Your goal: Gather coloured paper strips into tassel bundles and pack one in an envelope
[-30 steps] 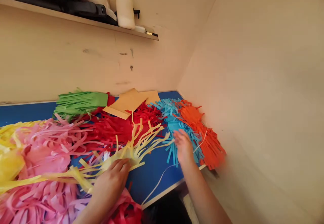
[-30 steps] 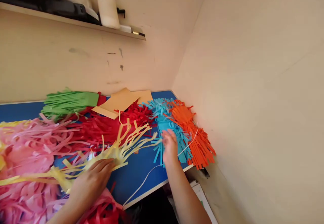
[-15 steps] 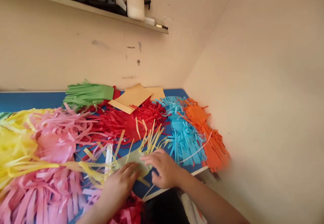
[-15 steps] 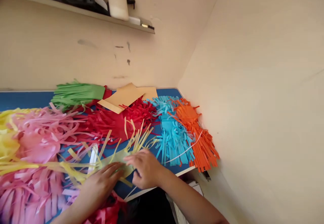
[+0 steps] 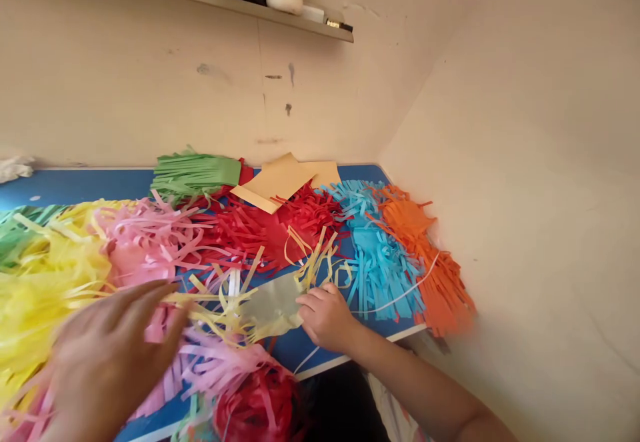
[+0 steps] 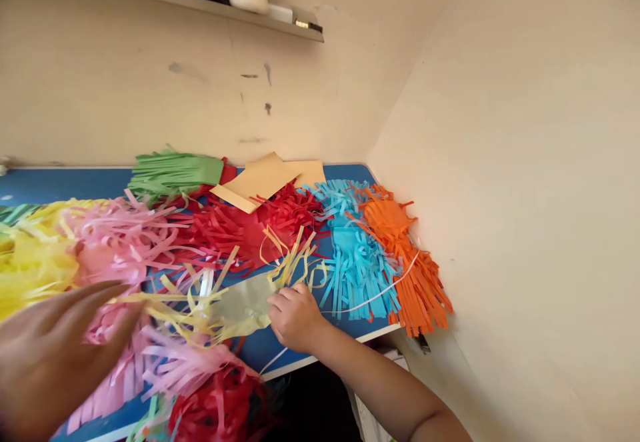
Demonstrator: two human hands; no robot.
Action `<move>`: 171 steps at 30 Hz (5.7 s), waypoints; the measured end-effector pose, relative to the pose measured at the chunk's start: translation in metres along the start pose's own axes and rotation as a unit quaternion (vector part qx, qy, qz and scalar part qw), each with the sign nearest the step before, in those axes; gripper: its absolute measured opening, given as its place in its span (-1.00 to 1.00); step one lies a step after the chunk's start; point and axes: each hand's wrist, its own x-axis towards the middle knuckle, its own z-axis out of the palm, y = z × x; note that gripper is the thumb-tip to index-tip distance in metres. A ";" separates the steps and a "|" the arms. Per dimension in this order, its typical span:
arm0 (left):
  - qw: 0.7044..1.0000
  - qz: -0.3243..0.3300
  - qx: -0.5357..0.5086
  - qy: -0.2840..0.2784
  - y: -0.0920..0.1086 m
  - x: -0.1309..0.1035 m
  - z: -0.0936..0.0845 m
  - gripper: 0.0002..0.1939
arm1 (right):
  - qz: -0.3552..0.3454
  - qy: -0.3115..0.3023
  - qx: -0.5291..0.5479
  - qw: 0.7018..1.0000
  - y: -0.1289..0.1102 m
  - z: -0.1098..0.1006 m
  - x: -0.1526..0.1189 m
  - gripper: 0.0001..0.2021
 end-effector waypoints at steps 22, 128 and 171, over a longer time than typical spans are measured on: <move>0.933 -0.054 0.022 -0.356 0.074 -0.001 0.072 -0.56 | 0.266 -0.088 0.037 0.959 0.012 -0.003 0.042 -0.81; 0.975 0.158 -0.050 -0.146 0.026 -0.009 0.084 -0.68 | 0.139 -0.002 0.079 0.987 0.056 0.003 0.030 -0.96; 0.960 0.238 0.056 -0.137 0.060 0.012 0.074 -0.80 | -0.043 -0.048 -0.117 0.991 0.020 0.000 0.068 -0.86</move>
